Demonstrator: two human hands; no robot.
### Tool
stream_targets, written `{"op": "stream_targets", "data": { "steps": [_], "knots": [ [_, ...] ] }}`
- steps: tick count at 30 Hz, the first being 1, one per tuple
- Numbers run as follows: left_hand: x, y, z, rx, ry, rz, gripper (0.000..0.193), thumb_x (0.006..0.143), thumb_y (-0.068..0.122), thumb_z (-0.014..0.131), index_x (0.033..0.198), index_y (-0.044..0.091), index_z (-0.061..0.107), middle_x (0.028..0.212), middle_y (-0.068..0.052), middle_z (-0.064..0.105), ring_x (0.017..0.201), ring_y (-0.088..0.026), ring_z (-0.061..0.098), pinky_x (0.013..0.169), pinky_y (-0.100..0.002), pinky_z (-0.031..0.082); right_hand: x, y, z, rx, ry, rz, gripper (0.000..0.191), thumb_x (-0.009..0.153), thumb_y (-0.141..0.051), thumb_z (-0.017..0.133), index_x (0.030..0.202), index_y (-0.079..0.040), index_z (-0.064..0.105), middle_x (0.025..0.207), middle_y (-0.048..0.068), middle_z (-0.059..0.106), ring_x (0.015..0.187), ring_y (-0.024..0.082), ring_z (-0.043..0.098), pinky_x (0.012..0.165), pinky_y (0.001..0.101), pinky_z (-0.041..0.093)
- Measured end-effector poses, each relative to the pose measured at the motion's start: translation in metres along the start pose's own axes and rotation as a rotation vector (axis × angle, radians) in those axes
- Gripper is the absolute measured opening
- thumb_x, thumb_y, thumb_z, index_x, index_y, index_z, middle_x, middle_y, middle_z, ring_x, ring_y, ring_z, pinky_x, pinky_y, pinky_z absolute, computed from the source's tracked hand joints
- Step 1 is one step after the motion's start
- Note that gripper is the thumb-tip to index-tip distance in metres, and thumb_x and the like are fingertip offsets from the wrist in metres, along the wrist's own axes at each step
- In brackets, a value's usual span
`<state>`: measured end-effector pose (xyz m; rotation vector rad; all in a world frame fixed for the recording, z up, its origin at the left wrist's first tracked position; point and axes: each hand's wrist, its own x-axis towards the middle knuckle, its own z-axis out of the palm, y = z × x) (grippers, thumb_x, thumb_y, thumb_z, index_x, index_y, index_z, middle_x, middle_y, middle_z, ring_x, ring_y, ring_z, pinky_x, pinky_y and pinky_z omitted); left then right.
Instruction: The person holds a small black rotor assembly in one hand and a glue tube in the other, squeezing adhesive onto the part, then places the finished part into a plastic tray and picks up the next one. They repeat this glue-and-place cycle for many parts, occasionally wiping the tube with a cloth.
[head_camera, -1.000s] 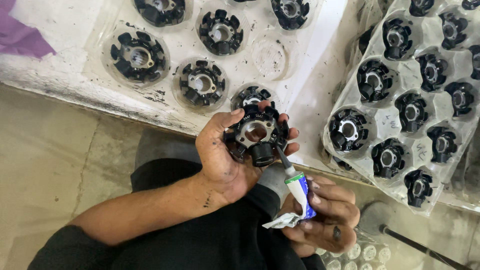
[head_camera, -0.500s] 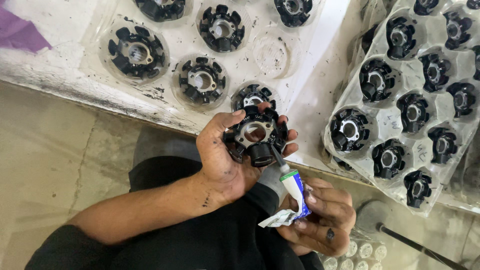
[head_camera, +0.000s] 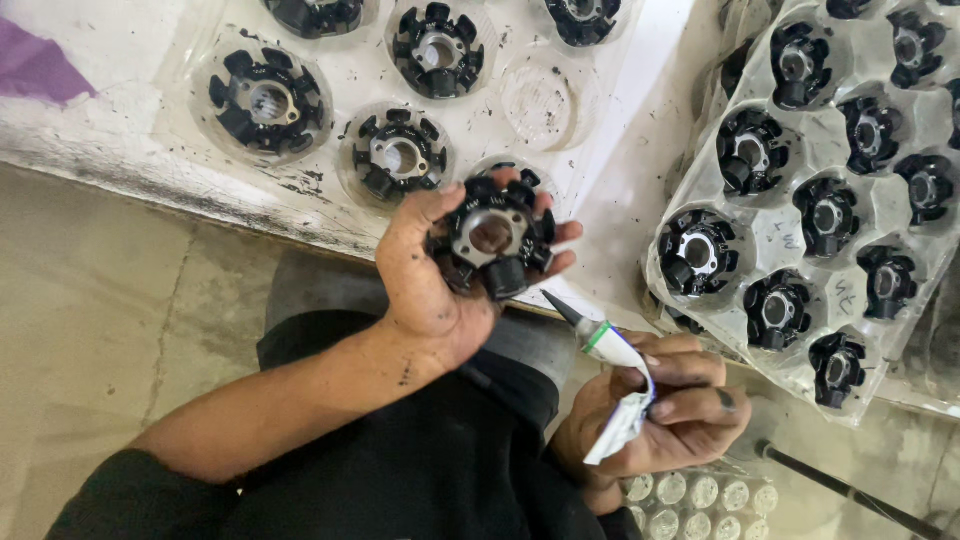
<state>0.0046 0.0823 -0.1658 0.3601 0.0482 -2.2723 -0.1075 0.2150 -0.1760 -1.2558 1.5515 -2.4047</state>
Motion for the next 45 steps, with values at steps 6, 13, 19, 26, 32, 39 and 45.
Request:
{"op": "stream_targets", "data": {
  "steps": [6, 13, 19, 26, 32, 39, 45],
  "knots": [
    [0.064, 0.001, -0.014, 0.426, 0.004, 0.084, 0.035, 0.1, 0.033, 0.052, 0.117, 0.004, 0.059, 0.1, -0.017, 0.064, 0.088, -0.036, 0.073, 0.071, -0.046, 0.061, 0.008, 0.002, -0.024, 0.204, 0.135, 0.168, 0.027, 0.098, 0.002, 0.076, 0.106, -0.005, 0.052, 0.098, 0.007, 0.056, 0.087, 0.014, 0.054, 0.084, 0.0241, 0.048],
    [0.162, -0.031, -0.023, 1.189, -0.008, 0.513, 0.027, 0.099, 0.025, 0.065, 0.108, 0.0, 0.067, 0.102, -0.012, 0.071, 0.094, -0.023, 0.067, 0.084, -0.042, 0.053, -0.002, 0.0, -0.07, 0.449, 0.184, 0.437, 0.027, 0.101, 0.01, 0.064, 0.123, -0.003, 0.059, 0.124, 0.008, 0.061, 0.117, 0.019, 0.059, 0.108, 0.0327, 0.048],
    [0.186, -0.054, -0.027, 2.123, -0.254, 0.512, 0.01, 0.101, 0.017, 0.066, 0.107, 0.011, 0.071, 0.097, -0.013, 0.073, 0.093, -0.033, 0.069, 0.084, -0.043, 0.053, -0.019, 0.013, -0.104, 0.518, 0.134, 0.682, 0.022, 0.107, 0.003, 0.059, 0.129, 0.002, 0.061, 0.125, 0.014, 0.064, 0.115, 0.023, 0.06, 0.1, 0.0358, 0.05],
    [0.113, -0.078, -0.009, 2.164, -0.58, 1.174, 0.025, 0.083, 0.007, 0.069, 0.108, 0.009, 0.072, 0.106, -0.009, 0.074, 0.098, -0.033, 0.069, 0.081, -0.043, 0.056, -0.022, 0.035, -0.131, 0.477, 0.177, 0.77, 0.028, 0.102, 0.003, 0.059, 0.129, -0.002, 0.058, 0.124, 0.01, 0.064, 0.104, 0.022, 0.066, 0.085, 0.0409, 0.058],
    [0.023, -0.101, -0.025, 1.932, -0.361, 0.652, 0.016, 0.091, 0.016, 0.075, 0.107, 0.012, 0.074, 0.105, -0.007, 0.077, 0.096, -0.024, 0.075, 0.083, -0.036, 0.058, -0.008, 0.066, -0.134, 0.437, 0.196, 0.791, 0.028, 0.101, 0.001, 0.058, 0.129, -0.004, 0.057, 0.123, 0.009, 0.063, 0.104, 0.023, 0.067, 0.089, 0.042, 0.06],
    [0.017, -0.126, -0.054, 1.677, -0.306, 0.648, 0.039, 0.079, 0.016, 0.084, 0.114, 0.006, 0.071, 0.11, -0.011, 0.075, 0.104, -0.029, 0.073, 0.092, -0.036, 0.058, -0.018, 0.098, -0.11, 0.548, 0.17, 0.666, 0.021, 0.102, 0.001, 0.057, 0.121, -0.006, 0.051, 0.119, 0.012, 0.061, 0.115, 0.027, 0.064, 0.109, 0.0447, 0.057],
    [0.016, -0.127, -0.095, 1.508, -0.285, 0.637, 0.032, 0.082, 0.002, 0.079, 0.113, 0.005, 0.073, 0.107, -0.01, 0.076, 0.1, -0.023, 0.076, 0.09, -0.031, 0.061, -0.045, 0.107, -0.103, 0.561, 0.087, 0.707, 0.019, 0.101, 0.0, 0.062, 0.117, -0.004, 0.051, 0.122, 0.016, 0.06, 0.115, 0.025, 0.061, 0.108, 0.0417, 0.05]
  ]
}}
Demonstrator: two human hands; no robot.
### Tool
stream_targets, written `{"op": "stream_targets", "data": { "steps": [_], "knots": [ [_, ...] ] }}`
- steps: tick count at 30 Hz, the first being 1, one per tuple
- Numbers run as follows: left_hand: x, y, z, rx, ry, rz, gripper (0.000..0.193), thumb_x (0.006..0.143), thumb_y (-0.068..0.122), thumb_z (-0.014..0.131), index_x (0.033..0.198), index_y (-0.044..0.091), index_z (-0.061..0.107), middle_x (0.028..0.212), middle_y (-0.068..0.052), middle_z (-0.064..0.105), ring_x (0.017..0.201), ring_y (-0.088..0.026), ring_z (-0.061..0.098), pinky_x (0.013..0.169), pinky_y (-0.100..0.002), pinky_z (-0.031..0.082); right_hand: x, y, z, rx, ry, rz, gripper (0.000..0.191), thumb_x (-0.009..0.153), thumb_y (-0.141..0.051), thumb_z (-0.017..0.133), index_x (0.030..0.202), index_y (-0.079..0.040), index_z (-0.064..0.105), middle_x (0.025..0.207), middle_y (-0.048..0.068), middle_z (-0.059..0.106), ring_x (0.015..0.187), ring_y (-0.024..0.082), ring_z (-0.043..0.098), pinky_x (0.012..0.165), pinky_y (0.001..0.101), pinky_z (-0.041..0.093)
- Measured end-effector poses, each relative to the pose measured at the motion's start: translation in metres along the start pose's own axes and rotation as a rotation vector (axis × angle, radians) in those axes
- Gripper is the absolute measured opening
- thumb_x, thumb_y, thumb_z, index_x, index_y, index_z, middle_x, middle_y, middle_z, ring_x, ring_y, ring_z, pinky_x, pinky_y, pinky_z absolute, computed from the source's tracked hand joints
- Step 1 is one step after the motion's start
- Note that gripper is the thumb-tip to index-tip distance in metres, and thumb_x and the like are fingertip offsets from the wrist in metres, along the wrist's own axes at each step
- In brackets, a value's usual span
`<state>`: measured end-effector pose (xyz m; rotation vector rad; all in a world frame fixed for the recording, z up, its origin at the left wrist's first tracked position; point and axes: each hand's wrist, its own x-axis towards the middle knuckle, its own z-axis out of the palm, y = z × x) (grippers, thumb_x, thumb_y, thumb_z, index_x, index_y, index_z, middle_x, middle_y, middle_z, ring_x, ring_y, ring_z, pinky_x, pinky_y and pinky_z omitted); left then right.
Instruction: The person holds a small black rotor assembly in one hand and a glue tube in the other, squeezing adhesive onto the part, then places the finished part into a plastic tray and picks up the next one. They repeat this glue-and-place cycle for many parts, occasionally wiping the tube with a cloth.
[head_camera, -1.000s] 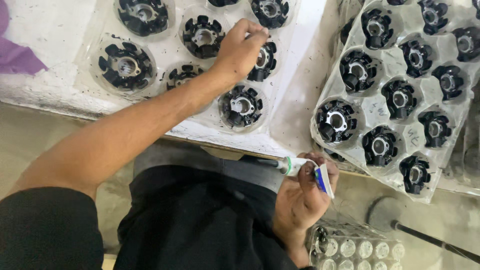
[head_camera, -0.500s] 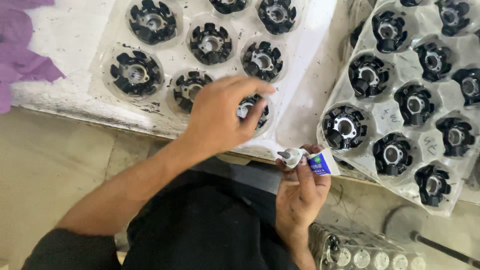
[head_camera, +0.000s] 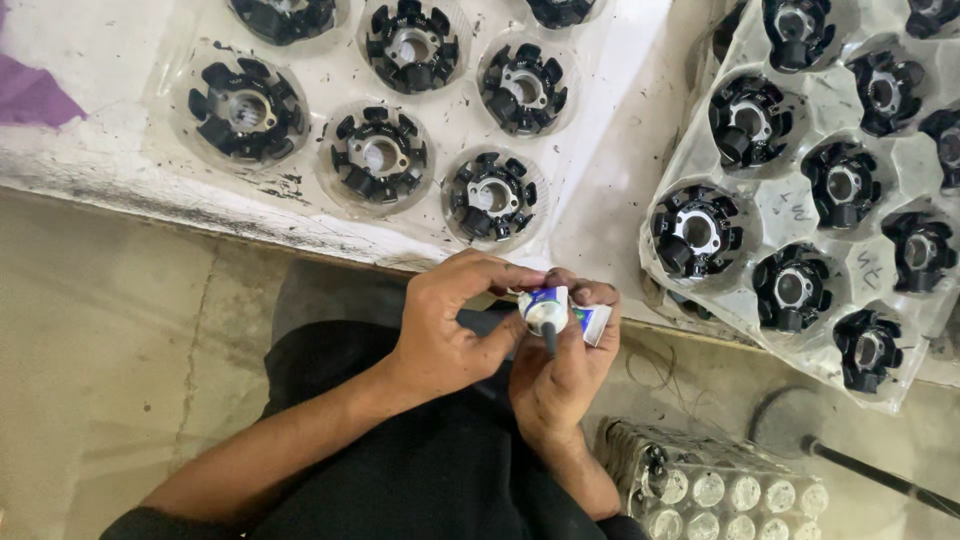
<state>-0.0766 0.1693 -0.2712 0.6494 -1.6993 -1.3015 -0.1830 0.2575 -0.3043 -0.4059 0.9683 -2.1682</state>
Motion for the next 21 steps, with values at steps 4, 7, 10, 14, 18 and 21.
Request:
{"op": "stream_targets", "data": {
  "steps": [4, 7, 10, 14, 18, 21],
  "knots": [
    [-0.017, -0.007, 0.0, -0.263, 0.054, -0.192, 0.02, 0.091, -0.009, 0.069, 0.109, 0.0, 0.071, 0.105, -0.008, 0.077, 0.096, -0.013, 0.075, 0.089, -0.028, 0.062, -0.016, 0.008, 0.007, -0.03, 0.006, 0.05, 0.018, 0.098, 0.0, 0.063, 0.113, -0.003, 0.053, 0.125, 0.016, 0.061, 0.113, 0.024, 0.06, 0.104, 0.0388, 0.049],
    [-0.03, -0.012, -0.003, -0.36, 0.08, -0.229, 0.017, 0.09, -0.011, 0.065, 0.104, -0.002, 0.068, 0.099, -0.005, 0.074, 0.091, -0.009, 0.071, 0.085, -0.025, 0.06, -0.031, 0.018, 0.011, -0.123, -0.046, -0.056, 0.023, 0.095, 0.001, 0.063, 0.116, -0.001, 0.056, 0.13, 0.011, 0.061, 0.121, 0.019, 0.059, 0.111, 0.0346, 0.048],
    [-0.045, -0.013, -0.007, -0.376, 0.103, -0.163, 0.02, 0.086, -0.013, 0.059, 0.102, -0.002, 0.065, 0.094, -0.002, 0.069, 0.088, -0.006, 0.065, 0.08, -0.022, 0.054, -0.052, 0.028, 0.009, -0.356, -0.035, -0.192, 0.041, 0.093, 0.004, 0.069, 0.132, -0.001, 0.057, 0.12, 0.01, 0.063, 0.114, 0.018, 0.059, 0.109, 0.0328, 0.047],
    [-0.064, 0.001, -0.014, -0.292, 0.126, -0.213, 0.012, 0.094, -0.01, 0.059, 0.097, 0.001, 0.064, 0.083, 0.002, 0.064, 0.076, -0.003, 0.057, 0.068, -0.017, 0.049, -0.074, 0.027, 0.0, -0.507, -0.11, -0.258, 0.035, 0.092, 0.006, 0.073, 0.125, 0.001, 0.061, 0.122, 0.009, 0.064, 0.116, 0.018, 0.06, 0.108, 0.0325, 0.049],
    [-0.074, 0.026, -0.02, -0.215, 0.154, -0.123, 0.019, 0.088, -0.012, 0.06, 0.101, 0.0, 0.067, 0.091, -0.002, 0.069, 0.084, -0.007, 0.063, 0.075, -0.023, 0.054, -0.088, 0.02, -0.002, -0.467, -0.113, -0.279, 0.027, 0.097, 0.007, 0.074, 0.12, 0.002, 0.063, 0.12, 0.011, 0.067, 0.113, 0.016, 0.062, 0.107, 0.0321, 0.051],
    [-0.079, 0.047, -0.027, -0.056, 0.183, 0.054, 0.022, 0.086, -0.01, 0.066, 0.105, 0.0, 0.069, 0.1, -0.007, 0.073, 0.089, -0.014, 0.073, 0.08, -0.028, 0.059, -0.098, 0.007, -0.001, -0.511, -0.051, -0.283, 0.027, 0.096, 0.003, 0.074, 0.12, 0.002, 0.063, 0.122, 0.01, 0.069, 0.113, 0.015, 0.064, 0.106, 0.0303, 0.053]
  ]
}}
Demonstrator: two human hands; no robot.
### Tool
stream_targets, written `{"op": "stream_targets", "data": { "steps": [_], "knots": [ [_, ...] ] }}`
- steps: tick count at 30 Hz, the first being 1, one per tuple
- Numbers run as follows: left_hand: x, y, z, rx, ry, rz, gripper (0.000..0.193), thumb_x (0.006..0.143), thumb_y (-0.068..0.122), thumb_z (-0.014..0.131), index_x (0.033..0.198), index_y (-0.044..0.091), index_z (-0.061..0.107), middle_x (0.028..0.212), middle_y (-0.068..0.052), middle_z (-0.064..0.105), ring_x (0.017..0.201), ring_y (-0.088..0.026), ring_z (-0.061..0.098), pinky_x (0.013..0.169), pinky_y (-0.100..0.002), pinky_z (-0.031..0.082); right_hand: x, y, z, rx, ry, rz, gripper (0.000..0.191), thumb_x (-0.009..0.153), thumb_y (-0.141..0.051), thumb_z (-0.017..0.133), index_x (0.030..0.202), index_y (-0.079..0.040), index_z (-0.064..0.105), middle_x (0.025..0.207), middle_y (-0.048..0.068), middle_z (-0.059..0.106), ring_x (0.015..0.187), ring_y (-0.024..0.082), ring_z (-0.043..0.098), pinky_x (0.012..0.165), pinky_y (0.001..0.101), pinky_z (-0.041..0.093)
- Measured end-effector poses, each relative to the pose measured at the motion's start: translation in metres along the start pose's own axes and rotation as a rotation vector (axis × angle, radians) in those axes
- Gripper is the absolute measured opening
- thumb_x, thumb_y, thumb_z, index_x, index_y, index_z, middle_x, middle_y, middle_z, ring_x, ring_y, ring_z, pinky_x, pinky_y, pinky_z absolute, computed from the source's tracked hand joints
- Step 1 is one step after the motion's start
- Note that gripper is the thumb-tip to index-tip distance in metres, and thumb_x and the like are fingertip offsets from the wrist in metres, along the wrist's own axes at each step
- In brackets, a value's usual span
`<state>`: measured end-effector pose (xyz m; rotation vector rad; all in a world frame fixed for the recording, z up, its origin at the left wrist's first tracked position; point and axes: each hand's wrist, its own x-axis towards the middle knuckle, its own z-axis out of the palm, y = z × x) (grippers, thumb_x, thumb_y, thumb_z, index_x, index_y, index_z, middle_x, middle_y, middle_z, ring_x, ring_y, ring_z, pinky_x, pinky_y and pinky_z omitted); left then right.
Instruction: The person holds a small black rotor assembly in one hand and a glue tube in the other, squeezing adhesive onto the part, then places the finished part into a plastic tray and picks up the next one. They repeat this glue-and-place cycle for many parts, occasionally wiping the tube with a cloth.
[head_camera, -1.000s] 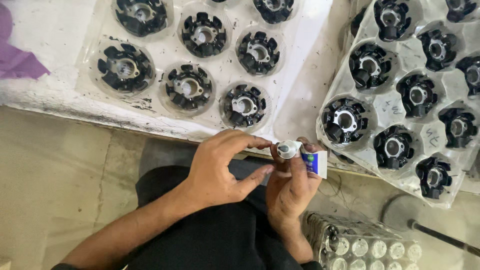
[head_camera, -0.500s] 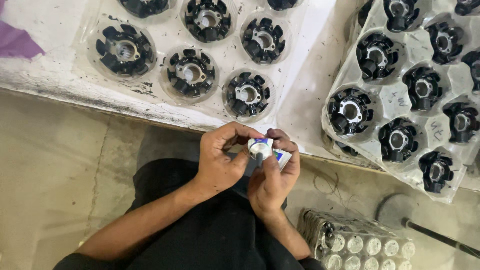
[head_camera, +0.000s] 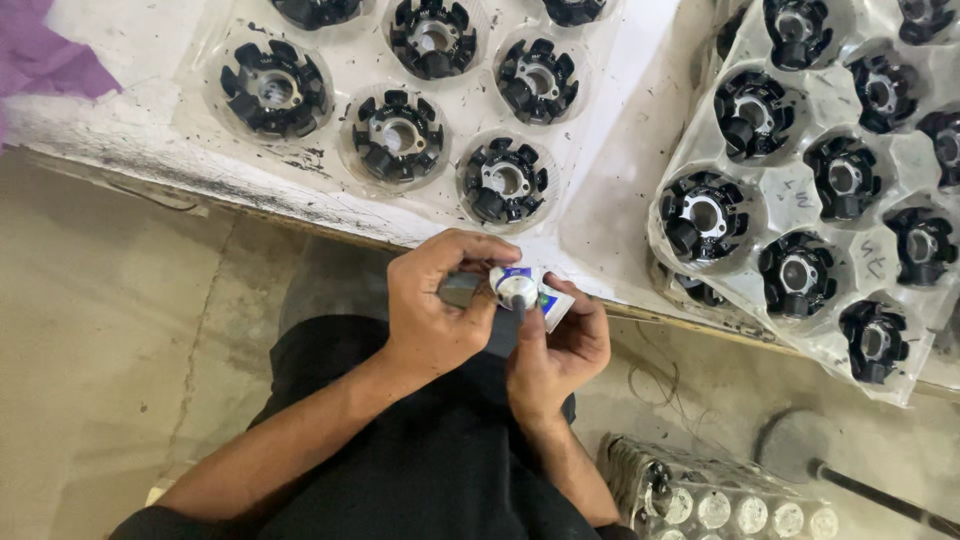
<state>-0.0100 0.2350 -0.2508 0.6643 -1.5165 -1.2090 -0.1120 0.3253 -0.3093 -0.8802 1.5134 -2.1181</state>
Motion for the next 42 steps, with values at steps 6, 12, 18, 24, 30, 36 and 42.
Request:
{"op": "stream_targets", "data": {
  "steps": [6, 12, 18, 24, 30, 36, 42],
  "knots": [
    [-0.018, 0.028, -0.007, 0.176, 0.024, 0.101, 0.017, 0.08, -0.005, 0.068, 0.095, 0.002, 0.074, 0.086, -0.01, 0.072, 0.077, -0.019, 0.073, 0.069, -0.028, 0.056, -0.026, -0.036, -0.002, -0.062, -0.016, 0.065, 0.025, 0.096, 0.001, 0.076, 0.118, 0.003, 0.066, 0.113, 0.008, 0.071, 0.102, 0.011, 0.067, 0.094, 0.0264, 0.056],
    [-0.054, 0.066, -0.004, 0.138, 0.086, 0.071, 0.011, 0.086, 0.003, 0.077, 0.095, -0.001, 0.071, 0.083, -0.01, 0.072, 0.076, -0.019, 0.074, 0.069, -0.028, 0.056, -0.052, -0.073, -0.008, -0.021, -0.002, 0.05, 0.027, 0.097, -0.001, 0.074, 0.122, 0.004, 0.066, 0.116, 0.007, 0.071, 0.102, 0.01, 0.065, 0.093, 0.0251, 0.056],
    [-0.07, 0.104, 0.014, 0.165, 0.003, 0.069, 0.025, 0.086, 0.006, 0.08, 0.11, 0.003, 0.075, 0.094, -0.009, 0.076, 0.084, -0.019, 0.077, 0.075, -0.029, 0.061, -0.056, -0.096, -0.038, -0.06, 0.018, -0.015, 0.026, 0.099, -0.003, 0.073, 0.123, 0.005, 0.065, 0.121, 0.01, 0.071, 0.107, 0.012, 0.066, 0.098, 0.0267, 0.056],
    [-0.044, 0.109, 0.037, 0.29, -0.05, 0.28, 0.035, 0.082, 0.012, 0.088, 0.114, 0.007, 0.076, 0.098, -0.009, 0.075, 0.088, -0.022, 0.074, 0.08, -0.031, 0.059, -0.028, -0.098, -0.059, -0.116, -0.001, -0.139, 0.027, 0.103, -0.002, 0.067, 0.127, 0.006, 0.06, 0.129, 0.015, 0.068, 0.112, 0.014, 0.068, 0.101, 0.0286, 0.057],
    [-0.012, 0.1, 0.048, 0.221, -0.147, 0.241, 0.037, 0.082, 0.018, 0.089, 0.114, 0.006, 0.076, 0.093, -0.007, 0.075, 0.083, -0.02, 0.072, 0.076, -0.03, 0.058, 0.011, -0.081, -0.053, 0.104, 0.071, -0.035, 0.032, 0.107, -0.009, 0.062, 0.133, 0.007, 0.053, 0.137, 0.017, 0.063, 0.112, 0.017, 0.065, 0.099, 0.0323, 0.056],
    [0.055, 0.078, 0.047, 0.156, -0.113, 0.204, 0.033, 0.084, 0.017, 0.086, 0.112, 0.005, 0.076, 0.094, -0.007, 0.072, 0.077, -0.017, 0.066, 0.07, -0.029, 0.054, 0.067, -0.066, -0.022, 0.509, -0.106, 0.304, 0.04, 0.11, -0.019, 0.061, 0.14, 0.006, 0.053, 0.118, 0.017, 0.067, 0.102, 0.026, 0.067, 0.089, 0.0372, 0.057],
    [0.128, 0.032, 0.027, -0.167, -0.027, -0.046, 0.024, 0.09, 0.018, 0.084, 0.096, 0.003, 0.066, 0.09, -0.003, 0.059, 0.077, -0.011, 0.054, 0.069, -0.027, 0.046, 0.131, -0.026, 0.037, 0.536, 0.0, 0.262, 0.03, 0.104, -0.02, 0.065, 0.123, 0.002, 0.059, 0.12, 0.013, 0.066, 0.111, 0.024, 0.065, 0.1, 0.0393, 0.055]
  ]
}}
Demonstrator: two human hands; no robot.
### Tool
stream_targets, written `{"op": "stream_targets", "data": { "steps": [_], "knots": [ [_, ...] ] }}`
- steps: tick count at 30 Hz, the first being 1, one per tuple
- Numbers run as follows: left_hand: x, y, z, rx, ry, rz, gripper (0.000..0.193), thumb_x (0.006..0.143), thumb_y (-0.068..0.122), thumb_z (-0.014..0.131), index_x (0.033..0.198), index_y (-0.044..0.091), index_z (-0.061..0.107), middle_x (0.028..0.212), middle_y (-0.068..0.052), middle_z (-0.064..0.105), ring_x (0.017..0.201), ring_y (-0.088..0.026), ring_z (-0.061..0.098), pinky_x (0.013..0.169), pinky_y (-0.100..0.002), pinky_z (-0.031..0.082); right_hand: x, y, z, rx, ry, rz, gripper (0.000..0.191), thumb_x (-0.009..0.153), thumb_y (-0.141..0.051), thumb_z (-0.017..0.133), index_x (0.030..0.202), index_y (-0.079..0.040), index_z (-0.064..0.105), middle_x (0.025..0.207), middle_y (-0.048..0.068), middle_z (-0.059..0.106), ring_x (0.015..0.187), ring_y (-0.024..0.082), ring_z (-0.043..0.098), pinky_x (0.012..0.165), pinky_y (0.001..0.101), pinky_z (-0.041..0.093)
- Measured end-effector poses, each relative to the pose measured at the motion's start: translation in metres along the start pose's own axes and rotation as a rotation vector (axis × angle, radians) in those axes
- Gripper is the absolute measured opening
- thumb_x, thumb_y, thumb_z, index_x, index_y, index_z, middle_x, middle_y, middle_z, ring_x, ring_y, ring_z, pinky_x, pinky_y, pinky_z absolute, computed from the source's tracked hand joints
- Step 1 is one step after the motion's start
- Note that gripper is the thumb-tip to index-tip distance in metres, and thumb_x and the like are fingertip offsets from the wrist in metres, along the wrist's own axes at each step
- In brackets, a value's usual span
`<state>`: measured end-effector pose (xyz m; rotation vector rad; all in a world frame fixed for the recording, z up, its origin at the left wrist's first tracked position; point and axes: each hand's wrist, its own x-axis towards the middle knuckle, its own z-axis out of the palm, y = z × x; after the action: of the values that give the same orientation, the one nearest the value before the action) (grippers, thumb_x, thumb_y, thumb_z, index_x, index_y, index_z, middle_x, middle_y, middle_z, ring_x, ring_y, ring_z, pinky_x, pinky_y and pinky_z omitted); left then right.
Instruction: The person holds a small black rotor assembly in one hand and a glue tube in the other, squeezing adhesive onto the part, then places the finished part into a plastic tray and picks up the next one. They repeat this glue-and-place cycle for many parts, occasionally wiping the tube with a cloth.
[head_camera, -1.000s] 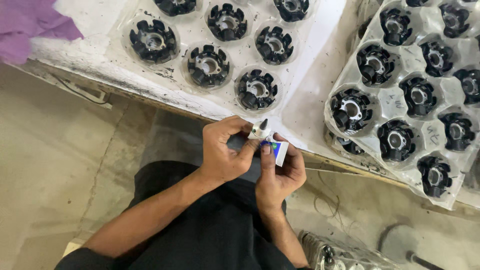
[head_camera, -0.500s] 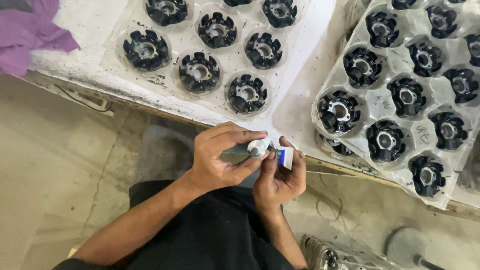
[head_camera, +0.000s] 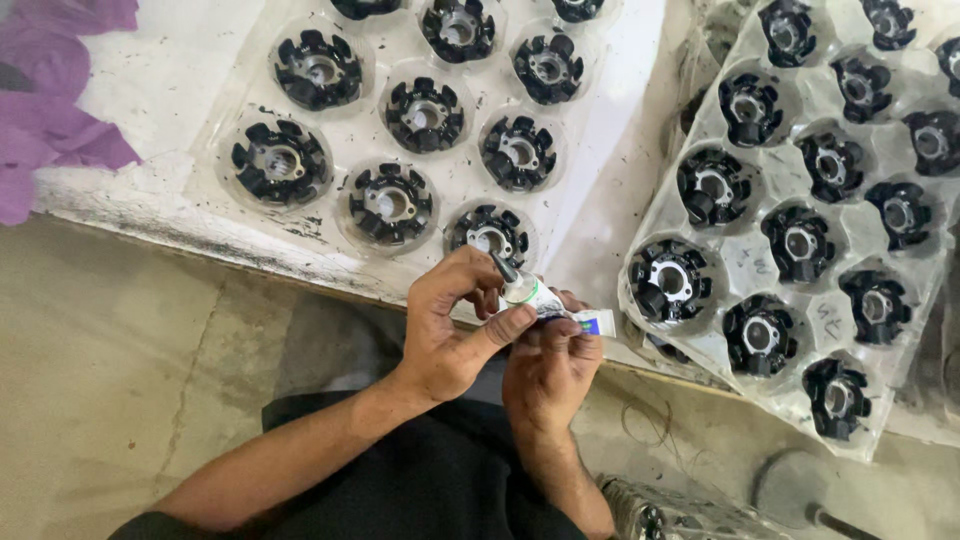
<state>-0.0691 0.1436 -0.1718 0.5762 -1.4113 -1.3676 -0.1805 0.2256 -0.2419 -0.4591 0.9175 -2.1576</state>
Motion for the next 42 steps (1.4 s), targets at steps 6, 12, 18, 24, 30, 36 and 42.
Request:
{"op": "stream_targets", "data": {
  "steps": [6, 12, 18, 24, 30, 36, 42],
  "knots": [
    [0.075, 0.006, -0.042, -0.005, -0.095, -0.068, 0.025, 0.092, 0.022, 0.082, 0.103, 0.004, 0.068, 0.093, -0.002, 0.061, 0.082, -0.011, 0.056, 0.072, -0.025, 0.045, 0.062, 0.024, 0.058, -0.081, -0.026, -0.12, 0.018, 0.107, -0.015, 0.069, 0.119, -0.004, 0.06, 0.116, 0.007, 0.062, 0.108, 0.02, 0.062, 0.099, 0.0362, 0.052],
    [0.18, 0.02, -0.117, 0.158, -0.268, -0.064, 0.031, 0.095, 0.03, 0.072, 0.12, 0.012, 0.074, 0.107, -0.001, 0.074, 0.095, -0.011, 0.068, 0.078, -0.024, 0.052, 0.108, 0.009, 0.124, 0.049, 0.03, -0.059, 0.016, 0.108, -0.017, 0.069, 0.119, -0.012, 0.059, 0.114, 0.006, 0.063, 0.097, 0.021, 0.065, 0.084, 0.0388, 0.054],
    [0.322, -0.015, -0.219, 0.986, -0.102, 0.255, 0.023, 0.093, 0.024, 0.079, 0.113, 0.012, 0.074, 0.102, -0.007, 0.072, 0.097, -0.025, 0.065, 0.086, -0.04, 0.051, 0.123, 0.005, 0.159, -0.01, -0.063, -0.142, 0.02, 0.107, -0.011, 0.069, 0.125, -0.015, 0.062, 0.109, 0.002, 0.059, 0.104, 0.019, 0.065, 0.09, 0.0392, 0.054],
    [0.401, -0.05, -0.292, 1.459, -0.162, 0.328, 0.028, 0.09, 0.038, 0.077, 0.101, 0.013, 0.079, 0.124, -0.024, 0.062, 0.123, -0.043, 0.051, 0.101, -0.062, 0.036, 0.112, 0.004, 0.196, -0.047, -0.086, -0.23, 0.021, 0.104, -0.005, 0.07, 0.121, -0.014, 0.062, 0.123, 0.005, 0.06, 0.106, 0.023, 0.064, 0.095, 0.0394, 0.054],
    [0.402, -0.044, -0.297, 1.587, -0.141, 0.472, 0.054, 0.091, 0.06, 0.073, 0.098, 0.007, 0.079, 0.124, -0.033, 0.055, 0.126, -0.049, 0.04, 0.099, -0.07, 0.027, 0.098, -0.009, 0.218, -0.054, -0.1, -0.37, 0.022, 0.103, 0.0, 0.073, 0.114, -0.012, 0.059, 0.118, 0.006, 0.062, 0.114, 0.02, 0.061, 0.101, 0.0356, 0.052],
    [0.361, 0.019, -0.253, 0.976, -0.132, -0.052, 0.042, 0.104, 0.048, 0.069, 0.115, 0.008, 0.066, 0.112, -0.02, 0.059, 0.103, -0.035, 0.058, 0.089, -0.052, 0.047, 0.102, -0.02, 0.22, -0.23, -0.112, -0.64, 0.03, 0.098, -0.001, 0.078, 0.106, -0.013, 0.052, 0.101, -0.002, 0.068, 0.094, 0.013, 0.062, 0.101, 0.031, 0.054],
    [0.263, 0.068, -0.186, -0.708, -0.013, -0.25, 0.04, 0.084, 0.024, 0.084, 0.117, 0.019, 0.062, 0.124, -0.019, 0.065, 0.113, -0.034, 0.066, 0.1, -0.061, 0.046, 0.116, -0.016, 0.219, -0.145, -0.158, -0.688, 0.035, 0.099, -0.009, 0.077, 0.111, -0.014, 0.044, 0.095, 0.005, 0.07, 0.101, 0.023, 0.07, 0.097, 0.0349, 0.06]
  ]
}}
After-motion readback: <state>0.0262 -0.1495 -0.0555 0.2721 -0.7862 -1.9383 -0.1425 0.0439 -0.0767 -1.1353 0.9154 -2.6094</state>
